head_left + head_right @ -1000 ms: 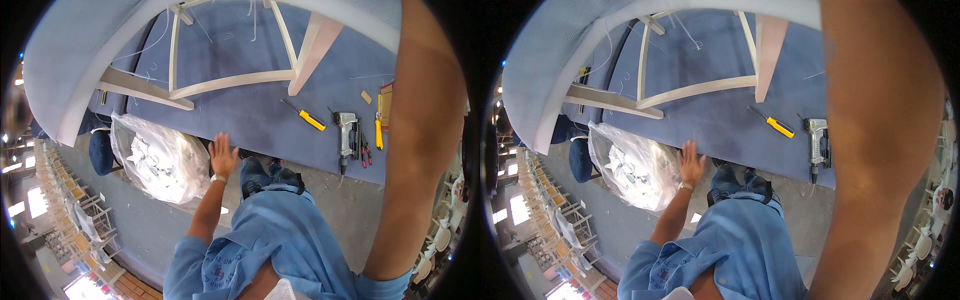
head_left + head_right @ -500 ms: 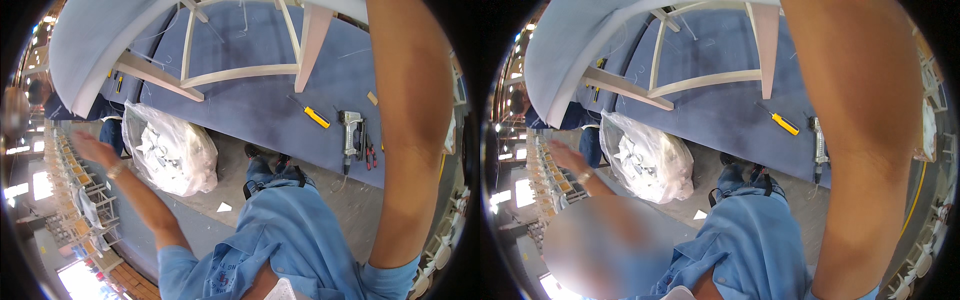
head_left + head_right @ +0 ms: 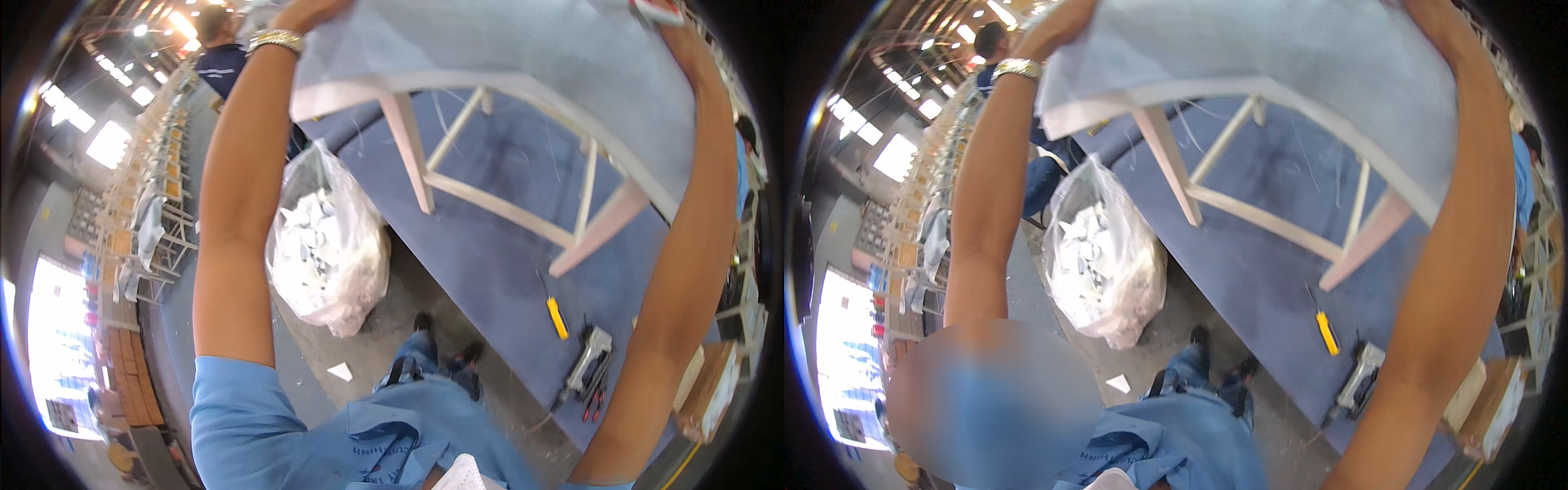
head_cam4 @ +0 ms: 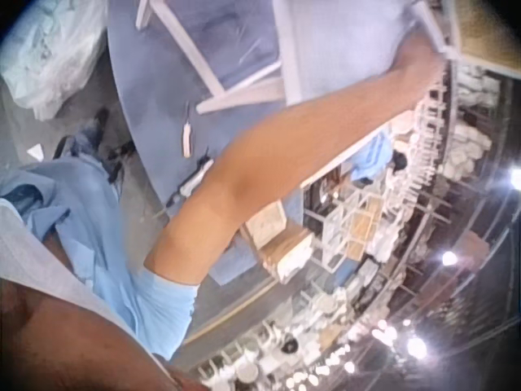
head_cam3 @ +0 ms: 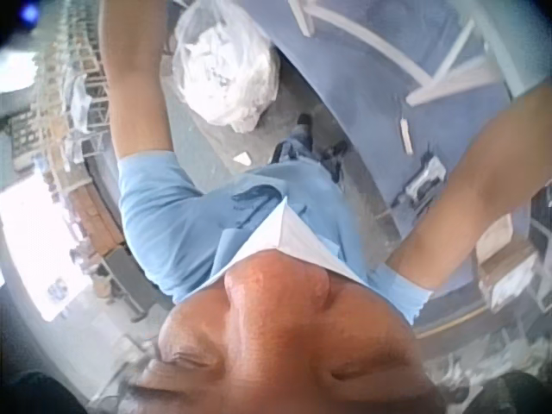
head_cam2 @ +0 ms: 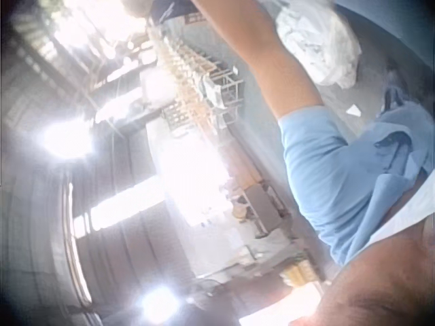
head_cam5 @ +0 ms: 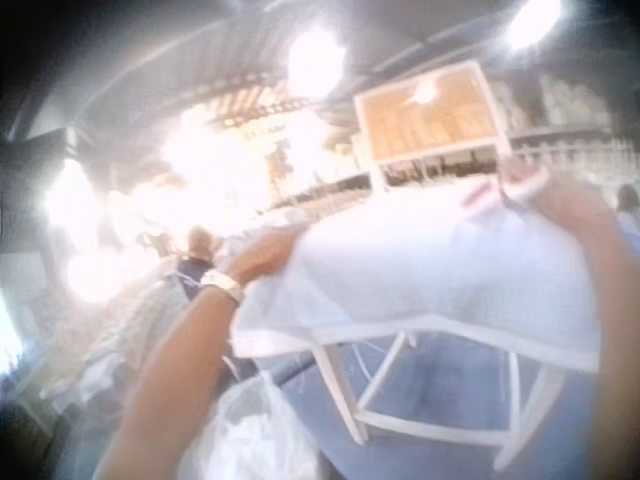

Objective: The person covers a white chair frame with white fabric, using a yellow utility knife to trim excess material and red-handled scissors to refine edges. They smooth the fabric over the seat and back, then use a staple gun to secure the fabric to the underside of the chair frame.

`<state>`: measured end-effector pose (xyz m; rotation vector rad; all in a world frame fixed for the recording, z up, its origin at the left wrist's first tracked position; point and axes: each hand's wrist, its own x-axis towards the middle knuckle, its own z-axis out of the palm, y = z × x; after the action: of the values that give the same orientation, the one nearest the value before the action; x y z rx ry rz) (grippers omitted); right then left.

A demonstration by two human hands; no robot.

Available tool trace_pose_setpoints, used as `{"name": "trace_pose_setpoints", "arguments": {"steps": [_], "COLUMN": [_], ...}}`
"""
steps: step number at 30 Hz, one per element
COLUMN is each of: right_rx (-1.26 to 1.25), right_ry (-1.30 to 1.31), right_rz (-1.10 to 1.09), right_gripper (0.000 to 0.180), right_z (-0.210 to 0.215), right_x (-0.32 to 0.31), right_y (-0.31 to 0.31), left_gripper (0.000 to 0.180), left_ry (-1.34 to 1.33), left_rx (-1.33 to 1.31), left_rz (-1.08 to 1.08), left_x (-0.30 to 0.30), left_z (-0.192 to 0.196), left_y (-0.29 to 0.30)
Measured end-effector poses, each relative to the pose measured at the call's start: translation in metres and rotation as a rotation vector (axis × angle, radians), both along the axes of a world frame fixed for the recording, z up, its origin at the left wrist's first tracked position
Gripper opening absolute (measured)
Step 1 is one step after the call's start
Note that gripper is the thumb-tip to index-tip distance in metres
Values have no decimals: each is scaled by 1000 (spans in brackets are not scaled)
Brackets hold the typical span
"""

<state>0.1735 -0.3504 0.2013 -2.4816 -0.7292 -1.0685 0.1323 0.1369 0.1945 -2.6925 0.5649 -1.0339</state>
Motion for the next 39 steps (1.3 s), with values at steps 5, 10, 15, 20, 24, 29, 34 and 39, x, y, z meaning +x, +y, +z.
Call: {"name": "trace_pose_setpoints", "arguments": {"steps": [5, 10, 15, 20, 24, 29, 34, 39], "right_rx": [334, 348, 206, 356, 355, 417, 478, 488], "right_ry": [469, 394, 149, 416, 480, 525, 551, 549], "right_rz": [168, 246, 197, 478, 506, 537, 593, 640], "right_gripper": [59, 73, 61, 54, 58, 58, 58, 58], "right_z": [-7, -17, -24, -17, -17, -26, -31, -26], "right_x": [54, 71, 64, -16, -81, -114, -112, -97], "right_y": [-2, -35, -66, -74, -68, -60, -69, -66], "left_gripper": [48, 57, 62, 52, 58, 69, 70, 71], "left_ry": [96, 184, 46, -165, -62, -125, -182, -144], "left_rx": [-46, -455, -672, -789, -801, -827, -779, -763], "left_rz": [3, 208, 148, -69, -107, -215, -222, -198], "left_x": [15, -25, -99, -156, -212, -227, -224, -217], "left_z": [-8, -25, -22, -49, -46, -62, -66, -68], "left_y": [46, -29, -40, -30, -25, -16, -12, -11]}}
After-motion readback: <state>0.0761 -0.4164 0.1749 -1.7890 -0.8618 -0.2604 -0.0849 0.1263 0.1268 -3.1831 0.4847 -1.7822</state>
